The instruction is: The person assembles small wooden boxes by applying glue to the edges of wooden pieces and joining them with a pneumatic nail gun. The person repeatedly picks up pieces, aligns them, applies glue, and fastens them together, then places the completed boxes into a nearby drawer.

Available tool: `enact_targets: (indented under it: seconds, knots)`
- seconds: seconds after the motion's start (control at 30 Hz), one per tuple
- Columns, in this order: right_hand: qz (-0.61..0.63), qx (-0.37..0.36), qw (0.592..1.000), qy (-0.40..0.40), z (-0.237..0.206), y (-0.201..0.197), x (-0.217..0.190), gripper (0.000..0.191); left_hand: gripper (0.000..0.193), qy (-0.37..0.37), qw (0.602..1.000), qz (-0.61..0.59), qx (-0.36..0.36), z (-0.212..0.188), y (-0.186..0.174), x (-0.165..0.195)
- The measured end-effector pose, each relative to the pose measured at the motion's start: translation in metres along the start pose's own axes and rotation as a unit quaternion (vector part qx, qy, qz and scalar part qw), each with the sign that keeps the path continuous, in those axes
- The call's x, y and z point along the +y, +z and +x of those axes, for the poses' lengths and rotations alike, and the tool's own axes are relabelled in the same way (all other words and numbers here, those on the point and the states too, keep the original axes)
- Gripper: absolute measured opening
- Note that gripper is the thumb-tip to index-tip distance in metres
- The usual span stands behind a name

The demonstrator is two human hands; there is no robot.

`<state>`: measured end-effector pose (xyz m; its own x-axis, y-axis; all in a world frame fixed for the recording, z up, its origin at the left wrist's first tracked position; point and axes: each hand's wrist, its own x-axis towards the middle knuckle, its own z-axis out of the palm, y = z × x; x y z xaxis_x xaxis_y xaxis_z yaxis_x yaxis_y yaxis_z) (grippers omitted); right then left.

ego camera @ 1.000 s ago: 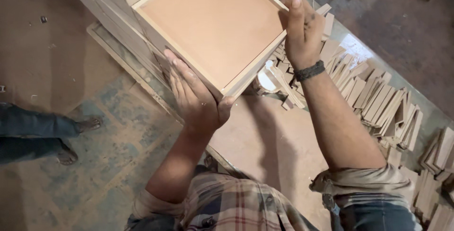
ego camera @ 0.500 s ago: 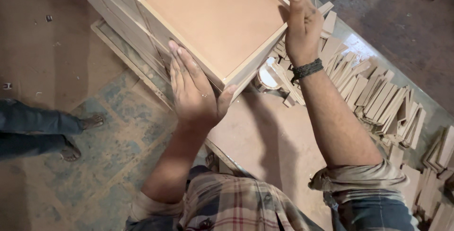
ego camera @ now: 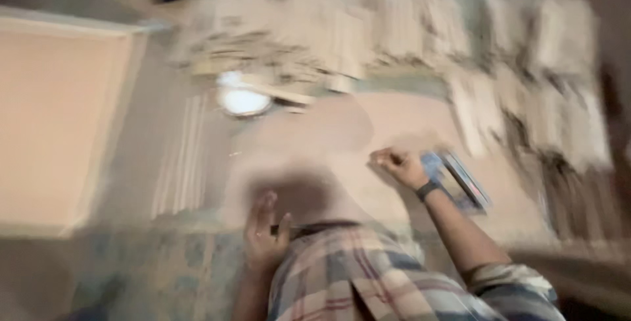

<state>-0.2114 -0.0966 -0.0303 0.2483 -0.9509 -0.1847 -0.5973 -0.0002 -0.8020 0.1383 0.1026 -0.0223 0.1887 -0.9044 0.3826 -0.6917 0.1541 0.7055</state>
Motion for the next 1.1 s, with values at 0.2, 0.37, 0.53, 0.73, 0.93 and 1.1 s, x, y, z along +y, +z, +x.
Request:
enact_targets:
  seconds: [0.2, 0.37, 0.53, 0.73, 0.93, 1.1]
  knots:
    - [0.025, 0.371, 0.925, 0.077, -0.149, -0.162, 0.147, 0.017, 0.025, -0.082, 0.910, -0.106, -0.392, -0.018, 0.149, 0.020]
    - [-0.141, 0.416, 0.867, 0.237, -0.196, -0.234, 0.186, 0.031, 0.014, 0.180, 0.895, -0.059, -0.404, 0.018, 0.220, 0.084]
    - [-0.172, 0.338, 0.919, 0.112, -0.154, -0.278, 0.180, 0.034, 0.016, 0.139, 0.926, -0.026, -0.349, 0.048, 0.276, 0.152]
    - [-0.435, 0.436, 0.786, 0.048, -0.048, -0.315, 0.213, 0.070, 0.018, 0.081, 0.927, 0.061, -0.362, 0.027, 0.296, 0.187]
    - [-0.280, 0.477, 0.832, -0.045, -0.038, -0.302, 0.243, 0.042, 0.018, 0.025, 0.966, 0.039, -0.255, -0.004, 0.268, 0.183]
    - [0.010, 0.487, 0.872, -0.057, -0.067, -0.307, 0.253, 0.018, 0.027, -0.025, 0.969, 0.012, -0.245, -0.003, 0.255, 0.210]
